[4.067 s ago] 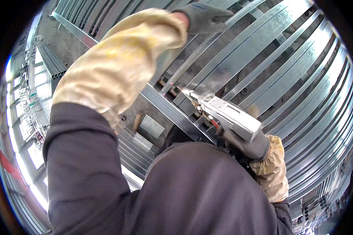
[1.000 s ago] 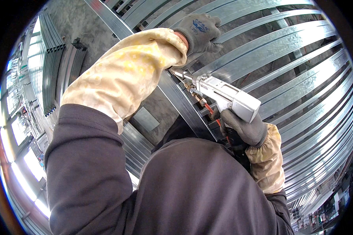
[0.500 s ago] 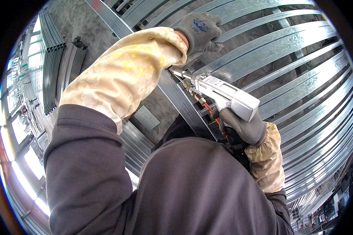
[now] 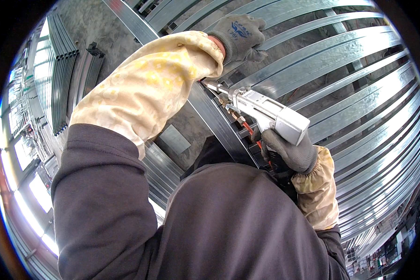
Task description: The person uses a handheld welding tool to join metal beams in a large metal frame structure. They repeatedly position the tool, weld along seams, and reposition the frame as needed.
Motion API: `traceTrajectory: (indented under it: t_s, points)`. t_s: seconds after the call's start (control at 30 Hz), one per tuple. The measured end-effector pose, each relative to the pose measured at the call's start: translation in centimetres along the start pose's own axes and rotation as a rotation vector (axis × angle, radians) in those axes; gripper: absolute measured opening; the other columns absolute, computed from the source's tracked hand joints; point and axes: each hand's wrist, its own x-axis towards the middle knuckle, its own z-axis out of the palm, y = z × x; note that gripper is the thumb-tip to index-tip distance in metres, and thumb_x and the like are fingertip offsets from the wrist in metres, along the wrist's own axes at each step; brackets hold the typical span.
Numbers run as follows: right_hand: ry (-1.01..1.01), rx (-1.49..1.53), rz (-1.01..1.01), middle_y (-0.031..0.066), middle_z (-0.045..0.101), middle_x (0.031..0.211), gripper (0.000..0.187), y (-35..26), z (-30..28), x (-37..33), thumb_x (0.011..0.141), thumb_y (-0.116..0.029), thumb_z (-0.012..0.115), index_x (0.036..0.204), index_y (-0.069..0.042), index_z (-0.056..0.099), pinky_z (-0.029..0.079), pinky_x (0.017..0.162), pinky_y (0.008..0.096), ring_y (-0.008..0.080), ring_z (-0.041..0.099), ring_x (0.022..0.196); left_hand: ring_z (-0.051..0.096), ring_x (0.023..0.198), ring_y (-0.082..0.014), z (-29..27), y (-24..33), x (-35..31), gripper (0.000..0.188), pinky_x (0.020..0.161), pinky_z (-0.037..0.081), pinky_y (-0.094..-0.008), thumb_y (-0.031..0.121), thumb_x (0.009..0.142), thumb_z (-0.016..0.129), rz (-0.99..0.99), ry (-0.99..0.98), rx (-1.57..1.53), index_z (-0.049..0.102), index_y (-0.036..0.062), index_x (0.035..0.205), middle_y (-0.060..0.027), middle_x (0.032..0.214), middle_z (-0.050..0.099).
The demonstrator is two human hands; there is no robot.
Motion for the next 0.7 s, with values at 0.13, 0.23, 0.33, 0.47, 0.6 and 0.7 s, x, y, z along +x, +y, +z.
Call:
traceTrajectory:
  t_s: [0.13, 0.23, 0.33, 0.47, 0.6, 0.7]
  points:
    - [-0.015, 0.005, -0.044, 0.0158, 0.07, 0.116, 0.049, 0.3, 0.0, 0.1, 0.097, -0.033, 0.07, 0.132, -0.001, 0.059, 0.055, 0.091, 0.0331, 0.023, 0.068, 0.105, 0.066, 0.101, -0.0242, 0.1, 0.0, -0.1, 0.04, 0.084, 0.057, -0.0434, 0.056, 0.083, 0.071, 0.005, 0.03, 0.008, 0.076, 0.0164, 0.082, -0.0015, 0.106, 0.063]
    - [-0.008, 0.013, -0.057, 0.0159, 0.069, 0.117, 0.048, 0.4, 0.0, 0.1, 0.097, -0.033, 0.069, 0.132, -0.001, 0.059, 0.055, 0.091, 0.0332, 0.0231, 0.068, 0.106, 0.066, 0.102, -0.0243, -0.2, 0.1, -0.1, 0.04, 0.085, 0.057, -0.0432, 0.056, 0.083, 0.072, 0.007, 0.015, 0.002, 0.076, 0.016, 0.083, -0.0016, 0.106, 0.063]
    - [-0.013, 0.0, -0.052, 0.0163, 0.069, 0.117, 0.048, 0.6, 0.0, 0.3, 0.097, -0.032, 0.069, 0.132, -0.001, 0.059, 0.055, 0.091, 0.0331, 0.0226, 0.068, 0.106, 0.066, 0.103, -0.0245, -0.4, 0.0, -0.1, 0.04, 0.085, 0.057, -0.0429, 0.056, 0.083, 0.072, 0.008, -0.015, -0.011, 0.076, 0.0159, 0.085, -0.0017, 0.106, 0.063]
    - [-0.015, -0.037, -0.027, 0.0158, 0.069, 0.114, 0.046, 0.1, 0.0, 0.4, 0.098, -0.031, 0.068, 0.131, -0.001, 0.059, 0.055, 0.087, 0.0336, 0.022, 0.068, 0.101, 0.066, 0.104, -0.0251, -0.5, 0.1, 0.0, 0.04, 0.086, 0.056, -0.0433, 0.055, 0.083, 0.073, 0.013, -0.022, -0.019, 0.076, 0.0157, 0.088, -0.002, 0.108, 0.064]
    - [-0.035, -0.029, -0.012, 0.0125, 0.069, 0.105, 0.044, 0.0, -0.1, 0.5, 0.097, -0.031, 0.067, 0.128, -0.001, 0.059, 0.055, 0.081, 0.0329, 0.02, 0.067, 0.092, 0.065, 0.106, -0.0258, -0.9, 0.2, -0.1, 0.04, 0.087, 0.056, -0.0436, 0.055, 0.082, 0.073, -0.01, -0.066, -0.004, 0.076, 0.0155, 0.089, -0.0025, 0.109, 0.063]
    - [-0.053, 0.029, 0.113, 0.0092, 0.068, 0.098, 0.043, -0.9, -0.2, 0.3, 0.097, -0.031, 0.068, 0.127, -0.001, 0.059, 0.055, 0.077, 0.0314, 0.017, 0.066, 0.086, 0.065, 0.107, -0.0256, -0.8, 0.3, -0.1, 0.04, 0.088, 0.056, -0.0433, 0.055, 0.082, 0.073, -0.013, -0.051, 0.001, 0.076, 0.016, 0.089, -0.0026, 0.11, 0.063]
